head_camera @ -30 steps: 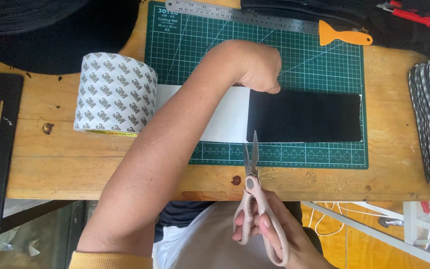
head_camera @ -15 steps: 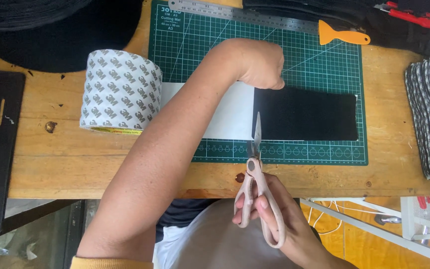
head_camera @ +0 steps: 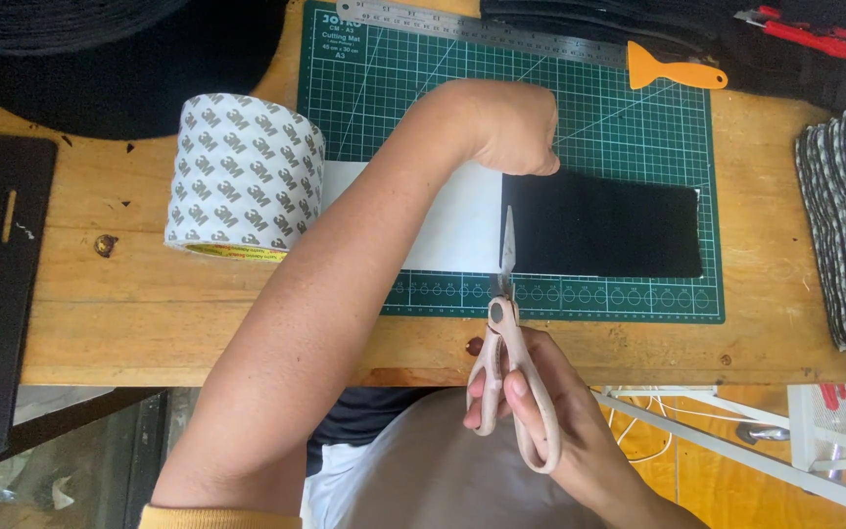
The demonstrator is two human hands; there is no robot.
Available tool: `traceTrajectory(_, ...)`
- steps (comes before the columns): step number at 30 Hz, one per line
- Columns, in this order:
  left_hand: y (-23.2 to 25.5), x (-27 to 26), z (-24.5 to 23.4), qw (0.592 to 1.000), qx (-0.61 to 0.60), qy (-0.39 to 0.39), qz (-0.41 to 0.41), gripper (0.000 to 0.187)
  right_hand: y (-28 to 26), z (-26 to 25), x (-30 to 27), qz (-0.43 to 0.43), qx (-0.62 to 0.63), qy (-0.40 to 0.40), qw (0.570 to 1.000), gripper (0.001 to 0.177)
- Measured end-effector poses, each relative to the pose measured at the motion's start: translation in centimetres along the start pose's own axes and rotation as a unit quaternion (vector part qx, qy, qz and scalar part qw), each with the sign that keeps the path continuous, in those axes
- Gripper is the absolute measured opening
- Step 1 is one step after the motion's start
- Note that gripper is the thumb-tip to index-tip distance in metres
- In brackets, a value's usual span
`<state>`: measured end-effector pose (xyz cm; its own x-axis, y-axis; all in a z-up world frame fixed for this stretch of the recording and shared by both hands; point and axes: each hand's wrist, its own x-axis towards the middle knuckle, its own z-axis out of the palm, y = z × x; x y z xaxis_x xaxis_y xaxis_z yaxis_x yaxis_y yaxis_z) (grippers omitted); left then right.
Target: Apply adhesive backing to a foam piece, smooth it with a scraper, and cut it to size using scissors.
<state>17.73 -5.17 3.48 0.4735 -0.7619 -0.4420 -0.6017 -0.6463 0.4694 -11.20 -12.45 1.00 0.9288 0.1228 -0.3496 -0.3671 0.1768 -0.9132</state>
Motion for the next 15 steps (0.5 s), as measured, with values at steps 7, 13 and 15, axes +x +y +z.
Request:
traceTrajectory(7,0.38,-0.40,-0.13,1.000,-0.023,-0.011,-0.017,0.038,-0.87,0.15,-0.04,0.030,0.023,0.002,0.999,0.054)
traceTrajectory(13,0.44,-0.29,-0.03,1.000,-0.002,-0.007,-0.019,0.041,-0.82,0.19,0.03,0.016,0.007,0.000,1.000,0.053)
traceTrajectory(15,0.55,-0.61,-0.15,1.000,-0.011,-0.014,-0.025,0.040,-1.00,0.25,0.06,0.011,0.004,-0.005,1.000,0.051)
